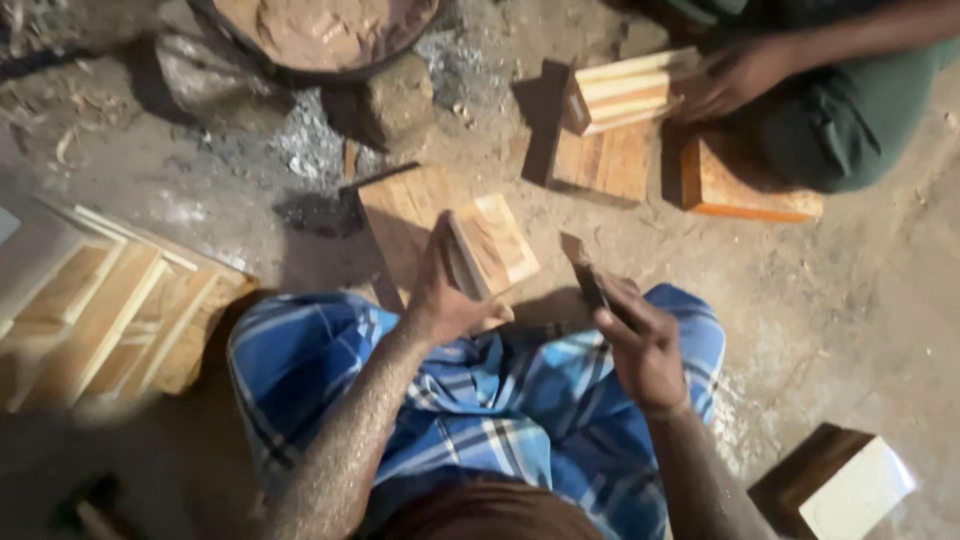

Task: The person sits on the floor and uses a chisel to carve and shape small rectangular wooden blocks. They repeatedly hold the wood, strike it with the chisel, and inspect the carved surfaces.

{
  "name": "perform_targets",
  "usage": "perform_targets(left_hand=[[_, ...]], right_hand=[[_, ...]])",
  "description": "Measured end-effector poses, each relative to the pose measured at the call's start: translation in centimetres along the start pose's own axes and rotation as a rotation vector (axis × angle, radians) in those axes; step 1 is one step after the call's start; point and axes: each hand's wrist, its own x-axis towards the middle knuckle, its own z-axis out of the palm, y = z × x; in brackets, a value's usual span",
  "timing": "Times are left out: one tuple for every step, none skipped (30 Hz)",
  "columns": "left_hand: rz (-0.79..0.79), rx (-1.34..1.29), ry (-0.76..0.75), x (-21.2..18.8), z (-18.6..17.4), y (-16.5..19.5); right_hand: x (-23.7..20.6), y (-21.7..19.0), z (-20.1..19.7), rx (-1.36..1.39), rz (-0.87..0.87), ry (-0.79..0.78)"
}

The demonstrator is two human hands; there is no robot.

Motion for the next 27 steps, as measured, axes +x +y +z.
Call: perform_targets(left_hand=[[-0.032, -0.021, -0.029, -0.4, -0.1, 0.1], [-0.054, -0.037, -0.047, -0.5, -0.2, 0.1], [-0.066, -0.05, -0.063, -0.5, -0.4, 0.2], [-0.108, -0.058, -0.073, -0.5, -0.6, 0.3], [-0.156, -0.069, -0.084, -0.5, -0.9, 0.5], [-0.196, -0.082, -0.097, -0.3, -1.1, 0.7], [-0.128, -0.05, -0.071, 0.0, -1.3, 1.0], [-0.063, -0.018, -0.046, 0.2, -1.6, 1.3], [-0.007, 0.014, -0.02, 0.4, -1.7, 1.7], [-0.055, -0.025, -0.061, 0.7, -1.8, 2.1], [-0.094, -0.058, -0.098, 1.1, -1.8, 2.4], [-0.135, -0.087, -0.135, 1.4, -1.8, 2.7], [-0.389, -0.545, -0.102, 1.8, -1.7, 2.8], [-0.641, -1.006, -0.066, 2.0, -1.6, 2.9], [-0.895, -1.468, -0.031, 2.1, -1.4, 2.9], [-0.902, -1.414, -0.064, 2.1, -1.2, 2.7], [-0.9, -1.357, -0.09, 2.0, -1.0, 2.4], [-0.897, -1.292, -0.102, 1.8, -1.0, 1.9], [-0.667, -0.878, -0.108, 1.3, -1.0, 1.4], [-0.439, -0.472, -0.116, 0.9, -1.0, 0.9], [-0.201, -0.065, -0.126, 0.3, -1.0, 0.3], [-0.181, -0.01, -0.139, -0.1, -0.9, -0.2], [-0.153, 0.046, -0.151, -0.3, -0.7, -0.6], [-0.122, 0.104, -0.161, -0.6, -0.5, -0.9], [-0.103, 0.064, -0.117, -0.7, -0.2, -1.1], [-0.091, 0.026, -0.08, -0.8, 0.0, -1.2], [-0.085, -0.013, -0.052, -1.0, 0.2, -1.3]], right_hand=[[0.7, -0.4, 0.5, -0.006, 0.012, -0.023], [1.6, -0.6, 1.2, -0.011, 0.008, -0.05], [2.7, -0.8, 1.8, -0.015, -0.005, -0.076], [3.7, -1.1, 2.3, -0.094, -0.046, -0.113], [4.5, -1.3, 2.7, -0.173, -0.082, -0.15], [5.2, -1.6, 2.9, -0.255, -0.123, -0.181], [6.0, -1.8, 3.1, -0.443, -0.19, -0.127], [6.5, -2.2, 3.2, -0.629, -0.255, -0.072], [7.0, -2.6, 3.3, -0.814, -0.314, -0.022], [7.6, -3.0, 3.6, -0.879, -0.404, -0.062], [8.0, -3.8, 3.4, -0.939, -0.504, -0.097], [8.6, -4.6, 3.6, -0.994, -0.606, -0.133], [9.3, -5.2, 4.4, -1.086, -0.656, -0.191], [9.9, -6.1, 4.8, -1.178, -0.698, -0.245], [10.1, -7.0, 5.4, -1.277, -0.73, -0.291], [10.3, -8.0, 5.8, -1.285, -0.691, -0.302], [10.4, -9.0, 5.7, -1.288, -0.662, -0.314], [10.0, -9.7, 5.9, -1.279, -0.64, -0.331], [9.1, -10.2, 5.6, -1.281, -0.597, -0.336], [7.9, -10.6, 5.1, -1.285, -0.546, -0.345], [6.1, -10.7, 4.7, -1.288, -0.496, -0.348], [4.4, -10.5, 4.0, -1.255, -0.48, -0.33], [3.2, -9.9, 3.4, -1.223, -0.47, -0.307], [2.0, -9.3, 2.6, -1.216, -0.507, -0.279], [1.1, -8.6, 1.8, -1.209, -0.544, -0.25], [0.3, -8.0, 1.0, -1.197, -0.574, -0.225], [-0.1, -7.5, 0.1, -1.129, -0.544, -0.246]])
